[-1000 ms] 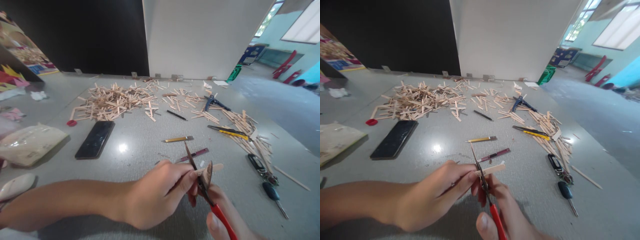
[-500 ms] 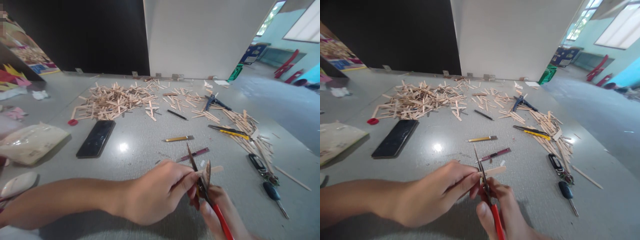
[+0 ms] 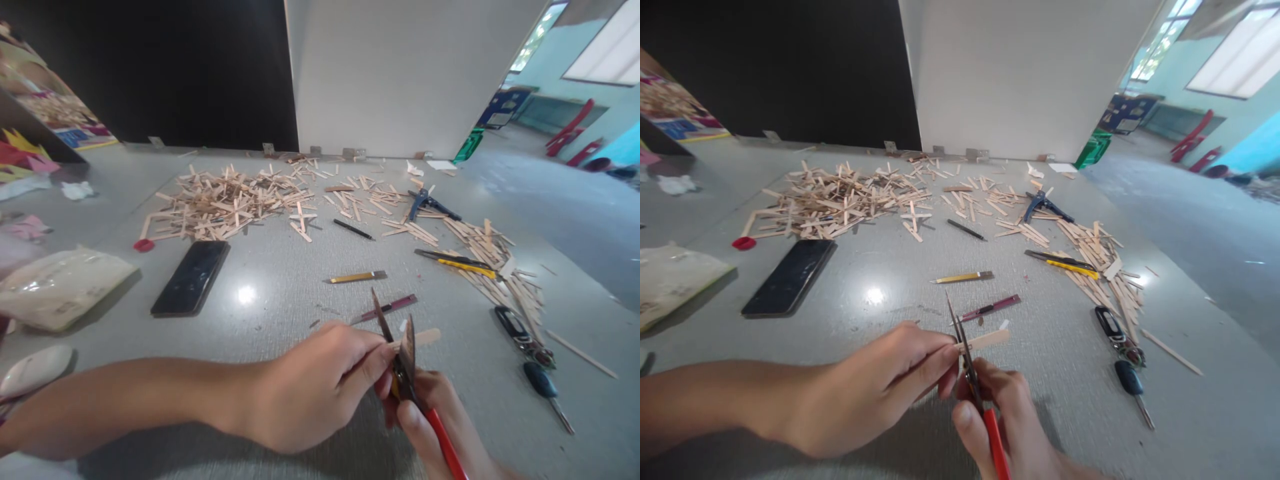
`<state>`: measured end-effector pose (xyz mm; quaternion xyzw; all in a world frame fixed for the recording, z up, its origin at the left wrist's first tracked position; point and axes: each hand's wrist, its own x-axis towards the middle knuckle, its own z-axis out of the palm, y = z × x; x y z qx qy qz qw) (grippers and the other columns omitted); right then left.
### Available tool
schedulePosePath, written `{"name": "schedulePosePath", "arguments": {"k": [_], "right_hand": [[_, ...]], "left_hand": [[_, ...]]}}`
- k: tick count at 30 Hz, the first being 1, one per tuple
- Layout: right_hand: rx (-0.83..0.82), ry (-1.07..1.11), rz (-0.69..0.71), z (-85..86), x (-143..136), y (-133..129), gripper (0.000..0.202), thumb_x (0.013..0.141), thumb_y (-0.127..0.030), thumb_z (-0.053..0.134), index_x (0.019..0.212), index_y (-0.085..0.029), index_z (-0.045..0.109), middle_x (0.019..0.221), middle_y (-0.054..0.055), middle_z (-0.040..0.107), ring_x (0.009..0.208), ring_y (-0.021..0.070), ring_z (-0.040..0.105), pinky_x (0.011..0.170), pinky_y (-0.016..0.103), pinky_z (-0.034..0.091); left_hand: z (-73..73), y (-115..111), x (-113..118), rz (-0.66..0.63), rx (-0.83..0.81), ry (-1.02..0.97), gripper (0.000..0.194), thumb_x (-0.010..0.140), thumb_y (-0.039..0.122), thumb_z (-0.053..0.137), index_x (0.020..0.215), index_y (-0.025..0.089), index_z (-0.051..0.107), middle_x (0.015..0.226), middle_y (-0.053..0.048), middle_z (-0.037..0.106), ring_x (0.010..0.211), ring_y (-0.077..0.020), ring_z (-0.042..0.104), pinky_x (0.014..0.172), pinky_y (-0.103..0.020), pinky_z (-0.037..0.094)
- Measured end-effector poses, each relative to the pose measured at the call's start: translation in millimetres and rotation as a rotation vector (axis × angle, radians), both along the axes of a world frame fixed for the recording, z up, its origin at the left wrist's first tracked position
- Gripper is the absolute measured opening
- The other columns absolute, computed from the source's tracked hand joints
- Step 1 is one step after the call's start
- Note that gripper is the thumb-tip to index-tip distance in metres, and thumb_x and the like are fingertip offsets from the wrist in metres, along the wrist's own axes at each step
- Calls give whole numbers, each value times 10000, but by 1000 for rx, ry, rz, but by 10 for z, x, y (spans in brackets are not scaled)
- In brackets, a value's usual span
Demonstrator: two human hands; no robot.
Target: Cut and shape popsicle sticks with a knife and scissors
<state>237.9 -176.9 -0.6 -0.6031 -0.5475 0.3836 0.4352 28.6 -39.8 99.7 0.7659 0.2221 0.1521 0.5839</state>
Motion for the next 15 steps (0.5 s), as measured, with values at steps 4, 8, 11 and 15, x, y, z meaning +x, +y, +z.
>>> {"name": "schedulePosePath", "arguments": {"k": [4,8,11,15], "right_hand": [[-2,-8,-13,18,-22,-1,560,1032,-725,648,1115,-181,747,864,97,715,758,257,689,727,407,638],[-20,-12,-2,46,-25,2,530,1045,-692,652,1125,-176,740,819,72,687,708,239,658,667,378,607],[-12,-15,21,84,-42,25,526,1045,-699,647,1094,-182,735,781,57,661,673,232,637,648,377,593],[-7,7,60,166,-105,91,538,1060,-710,610,1067,-184,723,752,41,629,644,214,596,597,352,553]], "left_hand": [[-3,6,7,-8,3,19,448,1181,327,336,801,213,546,620,80,448,538,-106,402,786,-240,463],[-3,-2,11,6,2,32,455,1177,327,332,787,213,537,606,75,444,549,-113,405,758,-249,462],[-5,-18,10,22,15,35,464,1176,330,330,781,211,542,603,68,450,546,-113,410,705,-250,448],[3,-28,10,34,24,30,478,1180,343,325,784,209,558,607,61,461,542,-116,413,656,-250,434]]}}
